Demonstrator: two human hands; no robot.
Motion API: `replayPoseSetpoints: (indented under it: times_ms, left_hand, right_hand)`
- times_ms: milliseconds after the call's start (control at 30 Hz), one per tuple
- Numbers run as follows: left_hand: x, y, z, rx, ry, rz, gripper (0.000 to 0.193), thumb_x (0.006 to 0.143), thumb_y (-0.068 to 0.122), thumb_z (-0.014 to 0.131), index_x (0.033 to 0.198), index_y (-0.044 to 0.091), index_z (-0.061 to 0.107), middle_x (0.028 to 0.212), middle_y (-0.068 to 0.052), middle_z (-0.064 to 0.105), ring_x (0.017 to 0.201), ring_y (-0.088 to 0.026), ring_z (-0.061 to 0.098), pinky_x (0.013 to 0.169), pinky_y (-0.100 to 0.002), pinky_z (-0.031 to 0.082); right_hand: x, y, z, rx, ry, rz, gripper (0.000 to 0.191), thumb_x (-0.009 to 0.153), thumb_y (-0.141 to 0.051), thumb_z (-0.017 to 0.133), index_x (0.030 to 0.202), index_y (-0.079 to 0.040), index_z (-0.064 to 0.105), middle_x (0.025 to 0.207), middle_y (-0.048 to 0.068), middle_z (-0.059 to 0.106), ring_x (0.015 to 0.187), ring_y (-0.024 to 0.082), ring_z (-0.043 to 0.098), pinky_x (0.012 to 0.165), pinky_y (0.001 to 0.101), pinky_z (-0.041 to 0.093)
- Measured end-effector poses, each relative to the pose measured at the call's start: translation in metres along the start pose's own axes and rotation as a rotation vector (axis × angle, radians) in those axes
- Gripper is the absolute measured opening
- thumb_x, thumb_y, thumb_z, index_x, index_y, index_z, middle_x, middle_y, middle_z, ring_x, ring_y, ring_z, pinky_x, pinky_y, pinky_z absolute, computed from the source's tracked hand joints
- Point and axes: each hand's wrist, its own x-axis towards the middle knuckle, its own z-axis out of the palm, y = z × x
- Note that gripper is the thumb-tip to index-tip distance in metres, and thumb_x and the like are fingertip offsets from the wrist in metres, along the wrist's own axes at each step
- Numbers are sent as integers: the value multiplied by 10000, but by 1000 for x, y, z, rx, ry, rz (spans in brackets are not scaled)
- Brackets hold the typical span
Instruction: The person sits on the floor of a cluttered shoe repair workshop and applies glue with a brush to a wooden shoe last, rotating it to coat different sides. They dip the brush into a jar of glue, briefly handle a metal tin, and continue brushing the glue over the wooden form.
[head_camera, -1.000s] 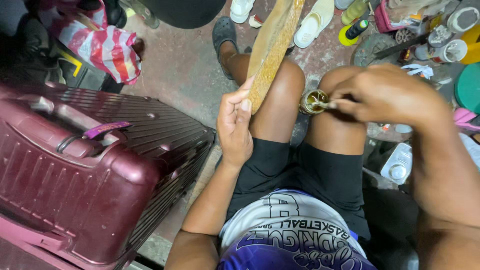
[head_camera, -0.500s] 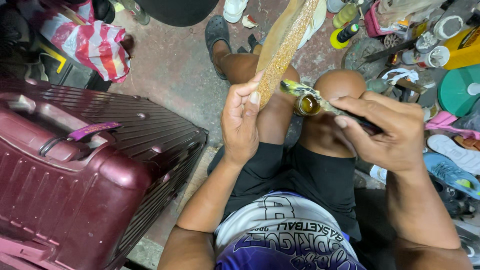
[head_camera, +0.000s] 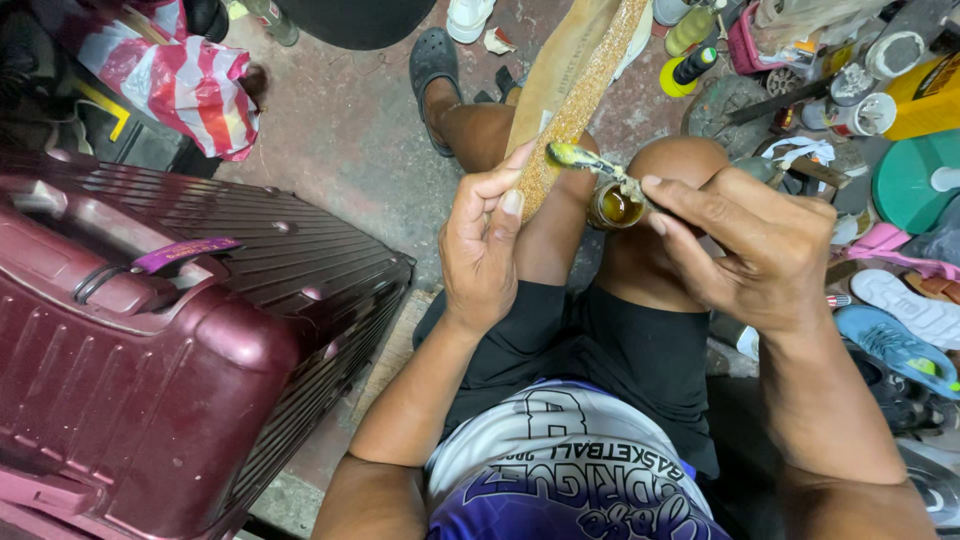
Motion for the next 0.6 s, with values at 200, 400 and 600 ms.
replayPoseSetpoints:
  times_ms: [200,400,600]
  left_hand:
    - [0,0,-3,-93,-42,38,273,1190,195,468,1331,-30,527,1500,-221,550,1352,-185,569,1192,-330,452]
    - [1,0,-7,-98,-36,60,251,1198,177,453,1339,-21,520,1494,-220,554,1378,-193,551,1223,-334,424]
    - [0,1,-8,35,-12,20,269,1170,183,462,1320,-24,545,1506,-229,592,1303,-200,601,1205,-362,473]
  right_hand:
    - [6,-4,3,-56,116,40,233,934,-17,829,1158,-28,765,798,106,641,648,205,593,581,315,436]
    - [5,4,-2,45,162,138,288,933,-20,827,1203,9,732,902,138,675,703,218,571,625,320,434]
    - [3,16,1,42,163,22,274,999,27,837,1251,-17,739,945,118,702,752,195,610,669,279,467]
